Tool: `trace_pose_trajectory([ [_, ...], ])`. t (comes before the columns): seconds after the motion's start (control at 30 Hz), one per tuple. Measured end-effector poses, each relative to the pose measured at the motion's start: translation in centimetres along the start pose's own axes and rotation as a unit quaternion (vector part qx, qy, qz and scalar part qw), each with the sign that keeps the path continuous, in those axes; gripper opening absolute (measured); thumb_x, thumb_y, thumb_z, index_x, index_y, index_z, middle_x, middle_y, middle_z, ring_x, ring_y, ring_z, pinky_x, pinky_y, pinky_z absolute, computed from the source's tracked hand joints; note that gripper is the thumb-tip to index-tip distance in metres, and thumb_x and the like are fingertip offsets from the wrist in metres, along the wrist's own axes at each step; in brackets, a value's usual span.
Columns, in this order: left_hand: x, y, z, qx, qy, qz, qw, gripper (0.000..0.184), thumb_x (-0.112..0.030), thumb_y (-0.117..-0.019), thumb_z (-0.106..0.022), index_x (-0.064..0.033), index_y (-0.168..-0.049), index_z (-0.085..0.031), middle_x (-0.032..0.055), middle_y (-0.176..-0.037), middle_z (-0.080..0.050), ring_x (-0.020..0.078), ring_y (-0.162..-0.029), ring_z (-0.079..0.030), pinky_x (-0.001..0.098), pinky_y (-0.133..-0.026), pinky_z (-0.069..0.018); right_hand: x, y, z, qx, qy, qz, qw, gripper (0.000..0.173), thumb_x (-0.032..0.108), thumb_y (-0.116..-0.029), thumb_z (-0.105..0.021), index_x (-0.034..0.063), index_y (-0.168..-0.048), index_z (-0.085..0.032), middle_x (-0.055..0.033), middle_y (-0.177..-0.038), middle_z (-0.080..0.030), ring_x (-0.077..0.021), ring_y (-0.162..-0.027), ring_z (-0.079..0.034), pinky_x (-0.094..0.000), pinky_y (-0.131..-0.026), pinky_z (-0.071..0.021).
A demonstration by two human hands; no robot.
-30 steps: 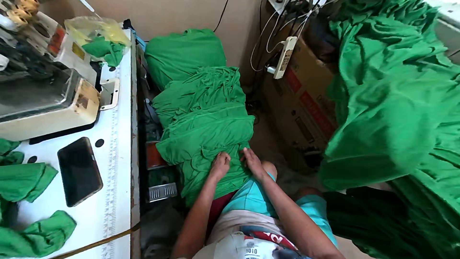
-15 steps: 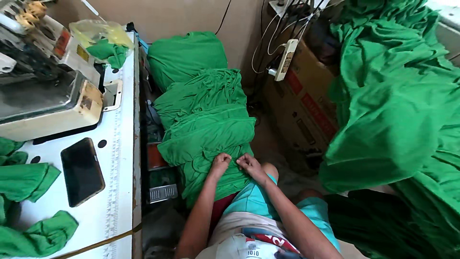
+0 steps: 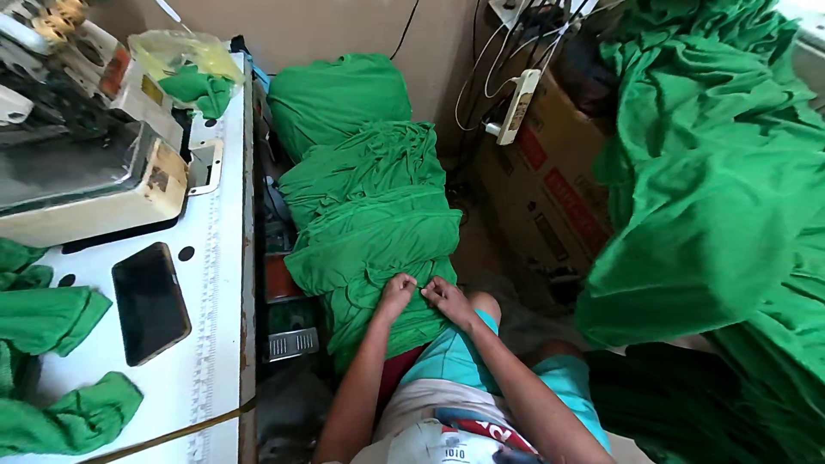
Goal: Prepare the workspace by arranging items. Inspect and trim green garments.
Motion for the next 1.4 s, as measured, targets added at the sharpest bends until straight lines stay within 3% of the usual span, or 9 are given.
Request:
trace_pose_trajectory([
  [0.47,-0.3,0.9,0.2,-0.015,0.021,-0.034,0.999,0.026,-0.014,-0.1071,-0.048,0.0063,-0.119,-0.060,0.0169,-0.107,-0.063,0.0195,-0.088,-0.063,0.0358,-0.082,-0.0542,-0.1,-0.1,0.1,-0.061,0.007,0.006,0.998,0.040,0.034,-0.1035,-0.058,-0.0011,-0.122,-0.060,-0.0184,-0.100,-0.068,-0.0318,-0.094,-0.067,-0.0536,-0.088,-0.0530],
  [0.63,-1.9,5.5,0.4,-0.168,-0.269,-0.135,0.939,0.052,-0.036,-0.0943,-0.069,-0.0048,-0.134,-0.060,0.0137,-0.152,-0.050,0.0303,-0.145,-0.042,0.0556,-0.118,-0.0298,1.7,0.9,0.2,-0.010,0.093,-0.019,0.995,0.043,0.026,-0.0957,-0.070,0.0036,-0.131,-0.062,-0.0214,-0.115,-0.070,-0.0389,-0.108,-0.067,-0.0613,-0.097,-0.0502],
  [0.77,0.2,10.0,3.5,-0.298,-0.302,-0.037,0.904,0.096,-0.041,-0.0882,-0.076,-0.0006,-0.160,-0.028,0.0176,-0.167,-0.028,0.0382,-0.153,-0.027,0.0657,-0.117,-0.0226,2.4,3.9,5.1,-0.240,0.017,0.033,0.970,0.036,0.015,-0.1039,-0.056,-0.0084,-0.131,-0.056,-0.0286,-0.114,-0.067,-0.0388,-0.105,-0.068,-0.0553,-0.094,-0.0542],
  [0.93,5.2,15.0,9.3,-0.286,-0.261,0.095,0.917,0.044,-0.033,-0.1015,-0.062,-0.0012,-0.132,-0.065,0.0237,-0.140,-0.058,0.0440,-0.133,-0.051,0.0619,-0.110,-0.0380,0.8,5.0,13.1,-0.387,-0.052,0.022,0.920,0.037,0.015,-0.1064,-0.048,-0.0114,-0.132,-0.051,-0.0309,-0.122,-0.061,-0.0344,-0.110,-0.063,-0.0490,-0.097,-0.0511],
  [1.03,5.9,16.2,10.9,-0.237,-0.251,0.163,0.924,0.035,-0.018,-0.1065,-0.051,0.0035,-0.133,-0.060,0.0272,-0.131,-0.062,0.0441,-0.127,-0.057,0.0599,-0.108,-0.0415,0.5,4.0,14.9,-0.336,0.029,-0.020,0.941,0.038,0.020,-0.1081,-0.048,-0.0085,-0.133,-0.054,-0.0336,-0.128,-0.060,-0.0442,-0.121,-0.059,-0.0612,-0.104,-0.0434],
  [1.17,3.4,16.6,13.9,-0.316,0.151,0.127,0.928,0.036,-0.014,-0.1095,-0.043,0.0098,-0.133,-0.056,0.0259,-0.126,-0.062,0.0307,-0.117,-0.060,0.0449,-0.102,-0.0479,4.1,1.6,15.9,-0.196,-0.002,-0.024,0.980,0.034,0.021,-0.1074,-0.047,-0.0054,-0.125,-0.059,-0.0150,-0.091,-0.066,-0.0191,-0.068,-0.059,-0.0398,-0.063,-0.0505],
  [1.27,-0.1,13.5,17.7,-0.385,0.484,-0.066,0.783,0.033,-0.017,-0.1106,-0.031,0.0022,-0.132,-0.048,0.0116,-0.112,-0.063,0.0161,-0.095,-0.064,0.0345,-0.084,-0.0559,8.5,-0.9,16.9,-0.143,-0.247,0.043,0.957,0.024,0.016,-0.1100,-0.035,0.0014,-0.120,-0.051,0.0011,-0.078,-0.070,0.0008,-0.049,-0.051,-0.0160,-0.046,-0.0420],
  [1.33,-1.6,10.3,20.3,-0.420,0.494,-0.145,0.747,0.040,-0.020,-0.1127,-0.030,-0.0002,-0.147,-0.037,0.0142,-0.135,-0.054,0.0186,-0.110,-0.061,0.0363,-0.093,-0.0534,10.1,-3.1,17.8,-0.184,-0.380,0.079,0.903,0.025,0.019,-0.1122,-0.030,0.0058,-0.115,-0.051,0.0013,-0.081,-0.071,0.0003,-0.050,-0.053,-0.0154,-0.047,-0.0441],
  [1.4,-3.3,6.6,21.0,-0.405,0.297,-0.159,0.850,0.053,-0.018,-0.1115,-0.037,0.0028,-0.158,-0.022,0.0229,-0.160,-0.034,0.0262,-0.140,-0.045,0.0410,-0.115,-0.0404,11.2,-5.5,17.7,-0.206,-0.411,0.101,0.882,0.027,0.022,-0.1135,-0.028,0.0077,-0.127,-0.046,-0.0012,-0.099,-0.073,-0.0012,-0.052,-0.053,-0.0165,-0.046,-0.0426],
])
Point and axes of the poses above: each hand's wrist, its own y-axis away from the middle knuckle, its own z-axis out of the back of the hand, x = y × z, the point moved 6 cm from there along -y, towards the middle knuckle
